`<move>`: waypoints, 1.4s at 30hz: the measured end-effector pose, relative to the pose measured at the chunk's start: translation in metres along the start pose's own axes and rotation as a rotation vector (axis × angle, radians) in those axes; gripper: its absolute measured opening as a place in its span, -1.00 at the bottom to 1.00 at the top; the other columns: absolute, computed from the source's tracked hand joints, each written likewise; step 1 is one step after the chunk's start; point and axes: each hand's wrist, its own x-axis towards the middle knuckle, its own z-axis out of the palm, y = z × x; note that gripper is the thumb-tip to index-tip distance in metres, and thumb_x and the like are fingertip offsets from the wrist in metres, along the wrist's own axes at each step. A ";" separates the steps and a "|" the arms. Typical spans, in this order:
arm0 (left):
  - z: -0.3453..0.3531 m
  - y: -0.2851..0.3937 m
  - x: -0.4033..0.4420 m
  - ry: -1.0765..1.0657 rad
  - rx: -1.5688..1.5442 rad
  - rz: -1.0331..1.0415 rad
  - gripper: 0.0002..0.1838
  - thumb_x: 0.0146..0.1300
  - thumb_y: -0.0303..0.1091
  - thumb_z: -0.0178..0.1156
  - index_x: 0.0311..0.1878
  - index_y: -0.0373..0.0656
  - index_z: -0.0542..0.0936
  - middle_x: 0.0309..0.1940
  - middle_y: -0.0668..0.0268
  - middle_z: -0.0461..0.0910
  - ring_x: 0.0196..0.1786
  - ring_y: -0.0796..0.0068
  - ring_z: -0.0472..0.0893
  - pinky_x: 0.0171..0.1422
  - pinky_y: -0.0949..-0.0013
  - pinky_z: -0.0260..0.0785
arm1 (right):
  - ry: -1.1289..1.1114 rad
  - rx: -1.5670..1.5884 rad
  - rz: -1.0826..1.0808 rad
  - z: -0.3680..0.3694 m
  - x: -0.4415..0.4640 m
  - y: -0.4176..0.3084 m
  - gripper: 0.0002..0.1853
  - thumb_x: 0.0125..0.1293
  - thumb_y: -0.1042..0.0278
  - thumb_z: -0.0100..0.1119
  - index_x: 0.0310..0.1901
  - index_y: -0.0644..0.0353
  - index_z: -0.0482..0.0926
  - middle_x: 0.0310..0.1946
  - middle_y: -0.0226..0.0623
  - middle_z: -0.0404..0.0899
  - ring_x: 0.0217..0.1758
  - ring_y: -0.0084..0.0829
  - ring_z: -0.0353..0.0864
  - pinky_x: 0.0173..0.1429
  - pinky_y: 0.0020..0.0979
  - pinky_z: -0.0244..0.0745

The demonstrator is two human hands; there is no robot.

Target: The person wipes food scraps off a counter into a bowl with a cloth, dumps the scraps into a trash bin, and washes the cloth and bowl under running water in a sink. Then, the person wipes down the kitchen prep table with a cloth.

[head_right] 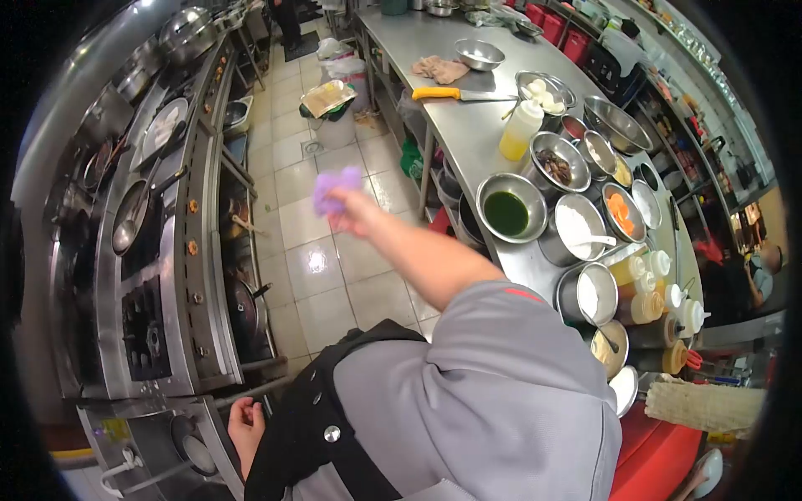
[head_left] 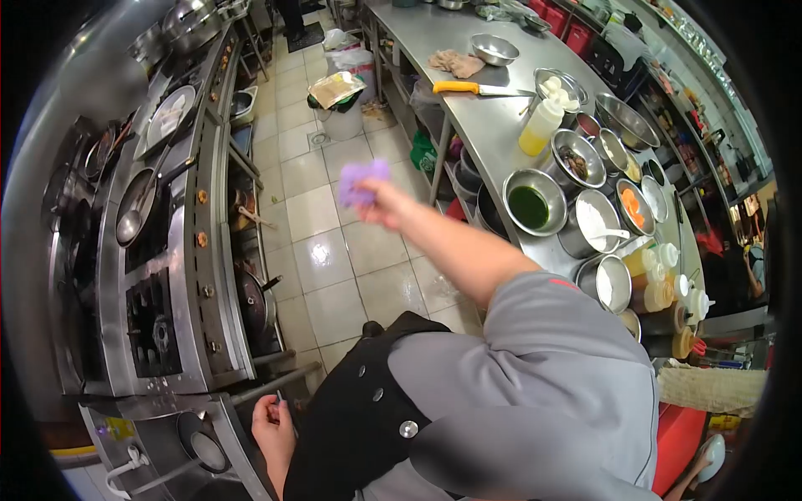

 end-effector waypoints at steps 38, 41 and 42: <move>-0.199 -0.277 -0.108 0.995 0.065 -0.714 -0.70 0.33 -0.18 0.17 -0.03 -0.17 0.66 -0.29 0.12 0.72 -0.22 0.21 0.70 -0.08 0.24 0.50 | -1.776 -1.235 -0.563 0.340 -0.165 0.333 -0.79 0.27 0.42 0.30 -0.06 0.18 0.65 -0.19 -0.28 0.62 -0.16 -0.28 0.62 -0.06 -0.36 0.53; -0.212 -0.325 -0.075 0.816 0.137 -0.802 -0.63 0.31 -0.15 0.15 0.04 -0.17 0.66 -0.13 0.07 0.72 -0.04 0.06 0.69 0.06 0.16 0.51 | -1.819 -1.201 -0.903 0.367 -0.164 0.384 -0.80 0.20 0.44 0.32 -0.13 0.15 0.65 -0.14 -0.25 0.59 -0.07 -0.16 0.57 0.04 -0.26 0.49; -0.212 -0.340 -0.062 0.737 0.144 -0.834 -0.61 0.30 -0.15 0.15 0.06 -0.18 0.65 -0.09 0.06 0.71 0.00 0.03 0.68 0.11 0.14 0.50 | -1.811 -1.223 -0.977 0.372 -0.160 0.400 -0.80 0.17 0.44 0.32 -0.14 0.14 0.65 -0.12 -0.25 0.58 -0.03 -0.13 0.55 0.07 -0.23 0.47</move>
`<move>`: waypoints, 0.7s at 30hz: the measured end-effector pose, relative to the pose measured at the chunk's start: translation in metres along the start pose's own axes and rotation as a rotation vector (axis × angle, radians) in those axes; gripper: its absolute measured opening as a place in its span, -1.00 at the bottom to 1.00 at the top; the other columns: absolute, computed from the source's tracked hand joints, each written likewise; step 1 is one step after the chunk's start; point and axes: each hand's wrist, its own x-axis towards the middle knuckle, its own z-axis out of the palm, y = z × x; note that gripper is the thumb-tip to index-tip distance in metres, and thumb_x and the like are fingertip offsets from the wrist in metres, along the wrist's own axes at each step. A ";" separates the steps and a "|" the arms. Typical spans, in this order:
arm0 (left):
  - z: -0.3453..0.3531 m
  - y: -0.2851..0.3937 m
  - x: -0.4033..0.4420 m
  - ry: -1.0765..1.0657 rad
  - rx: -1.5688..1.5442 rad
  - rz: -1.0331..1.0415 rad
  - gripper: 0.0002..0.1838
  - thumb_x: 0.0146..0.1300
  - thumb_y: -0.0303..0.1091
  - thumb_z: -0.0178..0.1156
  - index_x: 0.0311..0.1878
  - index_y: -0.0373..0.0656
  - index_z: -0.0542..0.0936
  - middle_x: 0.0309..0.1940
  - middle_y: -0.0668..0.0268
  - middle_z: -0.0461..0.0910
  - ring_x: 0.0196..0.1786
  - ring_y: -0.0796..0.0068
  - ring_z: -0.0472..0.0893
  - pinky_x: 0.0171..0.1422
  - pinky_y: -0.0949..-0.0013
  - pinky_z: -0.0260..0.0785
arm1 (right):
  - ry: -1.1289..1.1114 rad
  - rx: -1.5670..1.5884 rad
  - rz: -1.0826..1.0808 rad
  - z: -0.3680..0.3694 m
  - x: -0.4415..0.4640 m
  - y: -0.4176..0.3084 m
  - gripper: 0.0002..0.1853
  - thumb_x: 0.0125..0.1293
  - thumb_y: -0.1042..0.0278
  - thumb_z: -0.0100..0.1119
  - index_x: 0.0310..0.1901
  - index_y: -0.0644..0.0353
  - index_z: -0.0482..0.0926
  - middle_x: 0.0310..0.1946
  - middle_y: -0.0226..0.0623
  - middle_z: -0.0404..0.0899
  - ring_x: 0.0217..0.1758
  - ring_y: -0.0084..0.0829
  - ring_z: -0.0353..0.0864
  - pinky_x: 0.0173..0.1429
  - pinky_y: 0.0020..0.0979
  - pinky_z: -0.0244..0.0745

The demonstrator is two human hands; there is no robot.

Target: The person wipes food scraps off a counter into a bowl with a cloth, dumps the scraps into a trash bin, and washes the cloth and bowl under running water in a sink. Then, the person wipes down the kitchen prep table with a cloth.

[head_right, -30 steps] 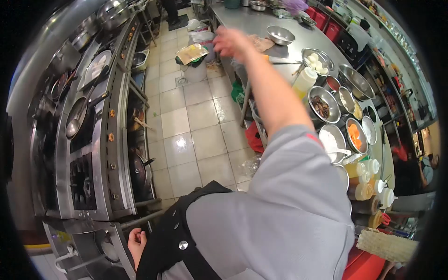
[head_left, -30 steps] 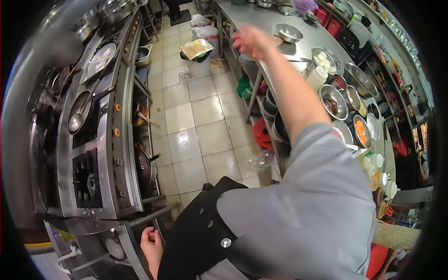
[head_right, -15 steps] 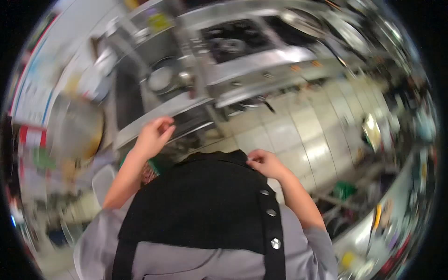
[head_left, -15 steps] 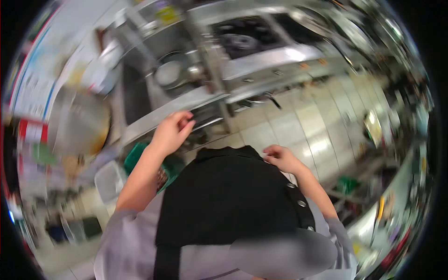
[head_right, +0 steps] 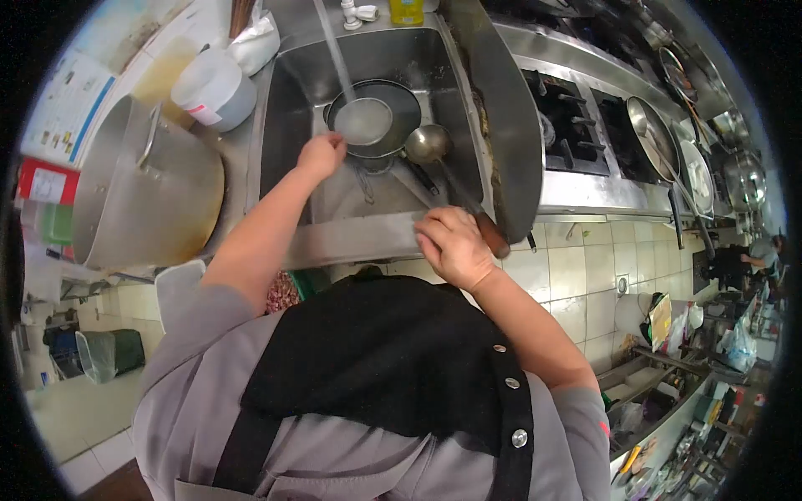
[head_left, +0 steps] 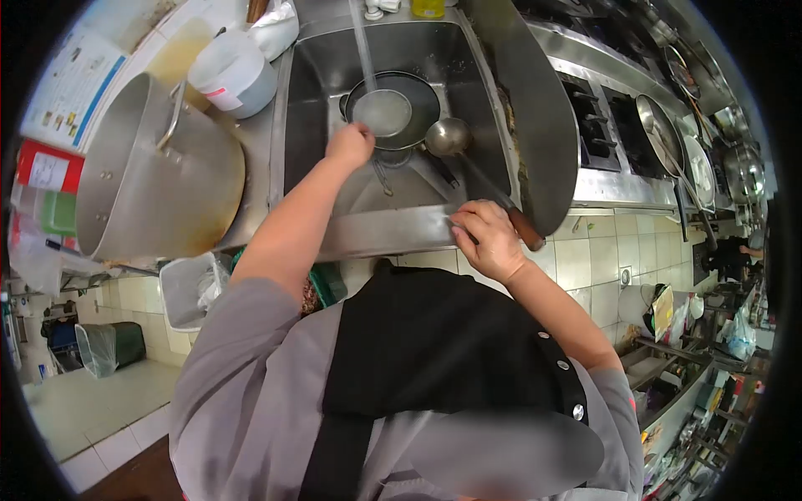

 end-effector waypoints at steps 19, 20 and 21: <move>0.135 -0.044 0.165 -0.300 0.240 0.294 -0.68 0.34 -0.08 0.17 -0.14 -0.13 0.72 -0.16 0.05 0.72 -0.04 -0.05 0.68 0.07 0.04 0.49 | -0.100 -0.186 0.239 0.004 0.019 0.023 -0.59 0.01 0.32 0.38 -0.05 0.20 0.61 -0.08 -0.22 0.55 0.03 -0.14 0.56 0.16 -0.20 0.44; 0.111 -0.029 0.173 -0.215 0.147 0.305 -0.67 0.34 -0.06 0.18 -0.19 -0.13 0.74 -0.21 0.05 0.73 -0.09 -0.08 0.69 0.05 0.04 0.49 | -0.090 -0.189 0.234 0.005 0.020 0.023 -0.59 0.01 0.31 0.38 -0.05 0.20 0.61 -0.09 -0.22 0.55 0.03 -0.15 0.56 0.15 -0.20 0.44; 0.091 -0.020 0.184 -0.207 -0.012 0.161 -0.67 0.31 -0.08 0.25 -0.33 -0.19 0.73 -0.34 0.10 0.74 -0.22 0.05 0.72 -0.05 0.08 0.51 | -0.087 -0.194 0.237 0.005 0.020 0.022 -0.59 0.01 0.31 0.38 -0.06 0.20 0.61 -0.09 -0.23 0.55 0.03 -0.15 0.56 0.15 -0.20 0.44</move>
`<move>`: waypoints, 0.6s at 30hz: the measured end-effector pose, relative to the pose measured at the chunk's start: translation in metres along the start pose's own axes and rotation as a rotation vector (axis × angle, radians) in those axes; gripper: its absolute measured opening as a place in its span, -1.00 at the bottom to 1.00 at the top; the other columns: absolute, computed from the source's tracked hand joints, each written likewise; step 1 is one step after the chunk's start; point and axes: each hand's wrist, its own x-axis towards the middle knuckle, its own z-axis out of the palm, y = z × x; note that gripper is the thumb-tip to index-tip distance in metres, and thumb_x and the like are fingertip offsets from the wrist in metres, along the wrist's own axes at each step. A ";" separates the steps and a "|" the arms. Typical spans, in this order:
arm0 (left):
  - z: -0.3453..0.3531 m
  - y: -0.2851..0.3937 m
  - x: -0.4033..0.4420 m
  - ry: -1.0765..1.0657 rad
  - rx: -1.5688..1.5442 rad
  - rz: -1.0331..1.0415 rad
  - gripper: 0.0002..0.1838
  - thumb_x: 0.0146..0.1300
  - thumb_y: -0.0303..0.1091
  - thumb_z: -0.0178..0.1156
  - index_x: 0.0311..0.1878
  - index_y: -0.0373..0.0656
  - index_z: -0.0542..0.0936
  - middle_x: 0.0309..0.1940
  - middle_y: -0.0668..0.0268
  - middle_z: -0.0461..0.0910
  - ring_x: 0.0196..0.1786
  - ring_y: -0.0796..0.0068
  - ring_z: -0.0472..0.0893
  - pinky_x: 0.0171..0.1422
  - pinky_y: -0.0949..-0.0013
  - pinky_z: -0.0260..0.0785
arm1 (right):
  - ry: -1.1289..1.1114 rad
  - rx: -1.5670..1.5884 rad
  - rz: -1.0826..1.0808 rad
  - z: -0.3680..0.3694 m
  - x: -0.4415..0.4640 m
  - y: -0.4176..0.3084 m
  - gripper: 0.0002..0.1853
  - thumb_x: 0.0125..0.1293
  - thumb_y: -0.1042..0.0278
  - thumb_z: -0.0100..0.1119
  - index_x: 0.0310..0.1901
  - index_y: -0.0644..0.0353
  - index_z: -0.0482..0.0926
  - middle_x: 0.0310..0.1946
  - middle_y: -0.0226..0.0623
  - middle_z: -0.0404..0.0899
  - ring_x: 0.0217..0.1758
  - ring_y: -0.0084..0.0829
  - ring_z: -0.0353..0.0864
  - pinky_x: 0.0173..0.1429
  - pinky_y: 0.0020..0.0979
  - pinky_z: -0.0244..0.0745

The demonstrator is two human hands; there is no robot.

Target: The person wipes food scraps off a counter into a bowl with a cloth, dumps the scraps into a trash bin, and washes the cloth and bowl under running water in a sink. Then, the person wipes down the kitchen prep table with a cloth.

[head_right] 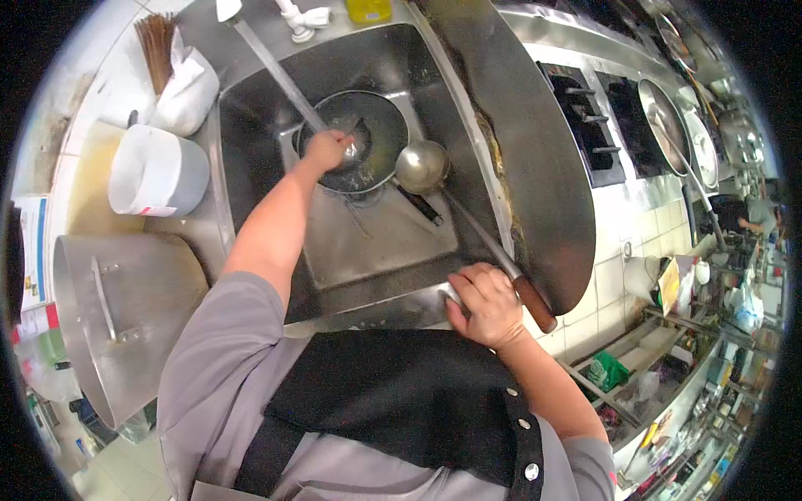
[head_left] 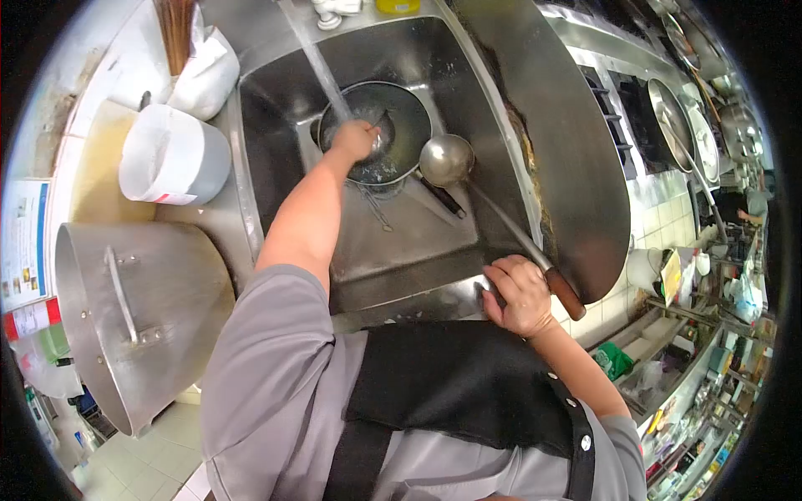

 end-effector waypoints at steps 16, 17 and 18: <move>-0.071 0.028 0.021 0.258 -1.004 -0.323 -0.70 0.39 -0.20 0.24 -0.02 -0.24 0.66 -0.16 0.22 0.69 -0.19 0.34 0.63 -0.05 0.26 0.45 | 0.056 -0.025 -0.017 0.001 -0.002 -0.006 -0.62 -0.01 0.34 0.34 -0.10 0.19 0.62 -0.11 -0.21 0.57 -0.01 -0.15 0.57 0.11 -0.20 0.45; -0.084 0.034 0.015 0.316 -1.010 -0.294 -0.69 0.40 -0.19 0.23 -0.01 -0.25 0.66 -0.16 0.22 0.69 -0.19 0.34 0.63 -0.05 0.27 0.44 | 0.051 -0.035 -0.023 0.001 -0.002 -0.007 -0.63 -0.01 0.34 0.34 -0.10 0.19 0.62 -0.12 -0.21 0.57 -0.01 -0.15 0.57 0.11 -0.20 0.45; -0.087 0.030 0.020 0.449 -0.910 -0.306 -0.71 0.42 -0.24 0.17 -0.03 -0.26 0.68 -0.16 0.14 0.71 -0.12 0.33 0.65 0.01 0.25 0.44 | 0.045 -0.044 -0.013 0.001 -0.002 -0.009 -0.64 0.00 0.34 0.33 -0.10 0.18 0.62 -0.12 -0.23 0.57 -0.01 -0.15 0.57 0.11 -0.19 0.45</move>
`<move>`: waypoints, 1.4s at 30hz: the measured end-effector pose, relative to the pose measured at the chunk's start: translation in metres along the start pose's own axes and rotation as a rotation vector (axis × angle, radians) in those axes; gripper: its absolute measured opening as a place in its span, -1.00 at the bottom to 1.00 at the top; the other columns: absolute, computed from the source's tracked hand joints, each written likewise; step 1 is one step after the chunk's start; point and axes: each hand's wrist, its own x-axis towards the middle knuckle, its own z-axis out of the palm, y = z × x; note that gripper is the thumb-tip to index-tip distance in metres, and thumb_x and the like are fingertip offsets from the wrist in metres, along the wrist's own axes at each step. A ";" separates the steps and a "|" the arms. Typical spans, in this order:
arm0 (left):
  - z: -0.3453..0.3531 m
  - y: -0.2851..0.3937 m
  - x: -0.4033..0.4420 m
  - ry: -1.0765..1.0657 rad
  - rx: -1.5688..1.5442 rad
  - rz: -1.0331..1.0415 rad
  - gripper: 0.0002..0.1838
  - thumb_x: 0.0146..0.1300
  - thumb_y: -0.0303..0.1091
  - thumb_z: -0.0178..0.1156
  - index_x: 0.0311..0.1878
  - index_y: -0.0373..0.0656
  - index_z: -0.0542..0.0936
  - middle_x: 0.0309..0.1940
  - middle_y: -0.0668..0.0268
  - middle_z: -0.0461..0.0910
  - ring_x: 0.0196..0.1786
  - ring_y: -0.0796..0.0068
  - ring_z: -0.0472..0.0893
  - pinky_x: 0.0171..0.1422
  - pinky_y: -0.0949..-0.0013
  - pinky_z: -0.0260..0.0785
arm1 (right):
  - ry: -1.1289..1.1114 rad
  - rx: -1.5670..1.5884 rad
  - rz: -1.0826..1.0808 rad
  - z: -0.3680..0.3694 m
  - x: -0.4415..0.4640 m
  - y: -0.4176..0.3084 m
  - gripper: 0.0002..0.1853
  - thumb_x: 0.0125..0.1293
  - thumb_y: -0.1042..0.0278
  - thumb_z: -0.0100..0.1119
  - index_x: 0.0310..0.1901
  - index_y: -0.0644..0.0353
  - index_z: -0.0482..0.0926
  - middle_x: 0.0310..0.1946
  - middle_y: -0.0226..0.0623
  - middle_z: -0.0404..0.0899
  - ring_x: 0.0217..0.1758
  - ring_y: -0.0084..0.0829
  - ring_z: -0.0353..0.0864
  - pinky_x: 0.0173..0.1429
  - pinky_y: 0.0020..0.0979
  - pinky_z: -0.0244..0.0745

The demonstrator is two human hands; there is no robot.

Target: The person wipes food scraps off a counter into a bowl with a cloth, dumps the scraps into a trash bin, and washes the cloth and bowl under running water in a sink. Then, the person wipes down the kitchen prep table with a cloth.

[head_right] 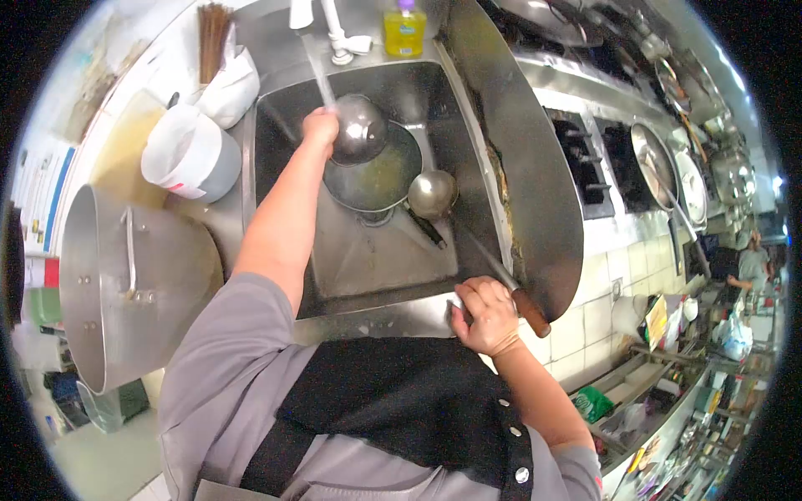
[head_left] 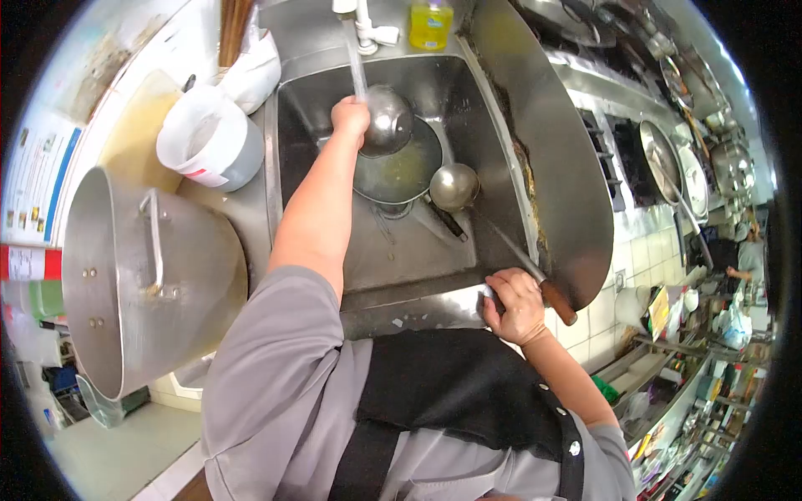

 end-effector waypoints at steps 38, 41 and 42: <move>-0.082 0.030 -0.051 -0.399 -0.861 -0.530 -0.48 0.47 -0.10 -0.01 0.38 -0.16 0.28 0.28 -0.13 0.37 0.18 -0.10 0.57 0.11 -0.31 0.52 | -0.593 0.178 -0.213 0.055 0.368 -0.036 -0.70 0.22 0.15 0.29 -0.13 0.18 0.66 -0.15 -0.08 0.70 -0.05 -0.15 0.70 0.07 -0.18 0.56; -0.079 0.034 -0.071 -0.314 -0.706 -0.357 -0.49 0.49 -0.11 -0.03 0.42 -0.03 0.25 0.30 -0.02 0.39 0.22 -0.10 0.55 0.09 -0.34 0.51 | -0.507 0.258 0.089 0.065 0.390 -0.007 -0.63 0.24 0.17 0.26 -0.01 0.23 0.64 0.00 0.02 0.67 0.07 -0.09 0.66 0.19 -0.22 0.52; -0.074 0.039 -0.081 -0.280 -0.634 -0.275 -0.49 0.50 -0.11 -0.03 0.43 0.00 0.24 0.30 0.03 0.40 0.23 -0.10 0.54 0.08 -0.36 0.51 | -0.329 0.218 0.171 0.092 0.395 0.006 -0.62 0.25 0.17 0.26 0.01 0.24 0.64 -0.01 0.03 0.67 0.07 -0.09 0.67 0.20 -0.22 0.51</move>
